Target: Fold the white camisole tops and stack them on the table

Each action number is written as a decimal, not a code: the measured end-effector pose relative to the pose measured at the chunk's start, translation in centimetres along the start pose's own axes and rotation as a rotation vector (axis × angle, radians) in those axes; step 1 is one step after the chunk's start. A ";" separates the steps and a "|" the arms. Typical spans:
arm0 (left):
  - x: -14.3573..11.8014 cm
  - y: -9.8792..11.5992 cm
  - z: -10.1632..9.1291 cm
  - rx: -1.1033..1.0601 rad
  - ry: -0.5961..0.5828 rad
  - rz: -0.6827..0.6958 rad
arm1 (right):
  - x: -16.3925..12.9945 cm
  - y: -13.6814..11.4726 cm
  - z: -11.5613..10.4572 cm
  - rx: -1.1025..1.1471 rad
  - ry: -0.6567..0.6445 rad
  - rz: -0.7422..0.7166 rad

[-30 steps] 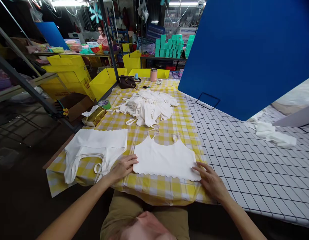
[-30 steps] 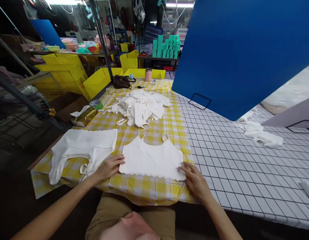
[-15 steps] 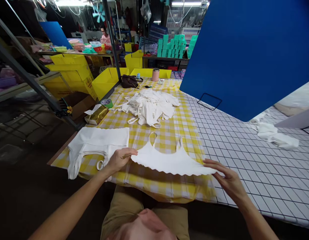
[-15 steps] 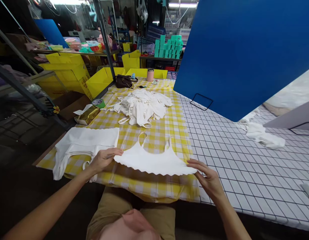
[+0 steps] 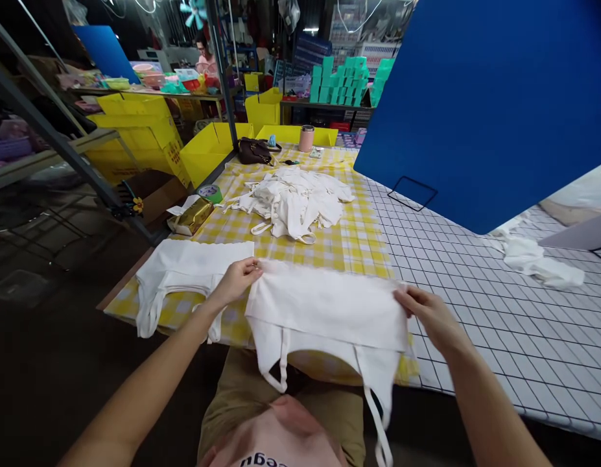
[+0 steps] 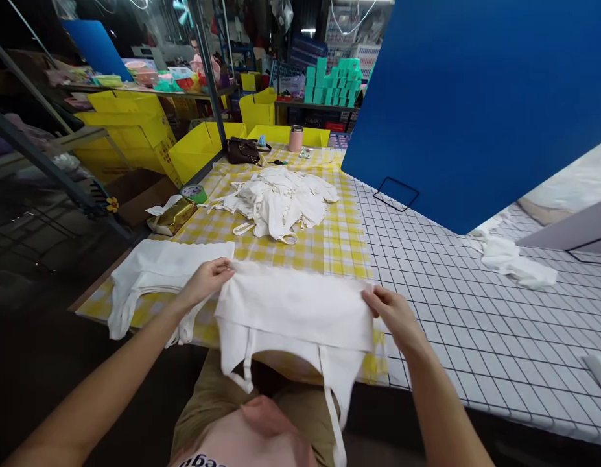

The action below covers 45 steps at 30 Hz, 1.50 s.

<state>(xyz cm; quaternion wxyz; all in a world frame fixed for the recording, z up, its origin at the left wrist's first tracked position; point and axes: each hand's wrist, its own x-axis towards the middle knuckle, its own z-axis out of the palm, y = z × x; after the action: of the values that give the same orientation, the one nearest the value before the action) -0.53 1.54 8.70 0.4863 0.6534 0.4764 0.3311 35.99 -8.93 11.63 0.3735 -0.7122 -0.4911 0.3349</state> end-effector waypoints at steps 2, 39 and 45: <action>1.8 -2.4 1.6 0.200 0.082 -0.041 | 2.1 2.4 2.1 -0.122 -0.001 0.036; 5.1 -5.1 9.3 0.936 -0.275 0.324 | 5.5 4.9 13.1 -0.940 -0.077 -0.325; 4.5 -7.9 6.2 0.996 -0.082 0.187 | 5.7 8.5 9.5 -0.920 -0.028 -0.229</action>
<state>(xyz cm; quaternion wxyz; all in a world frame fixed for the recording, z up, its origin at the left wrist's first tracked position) 4.09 4.39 -0.83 0.1022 0.8583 0.4966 0.0798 33.47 -3.62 -1.05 0.0472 -0.7404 -0.6688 0.0486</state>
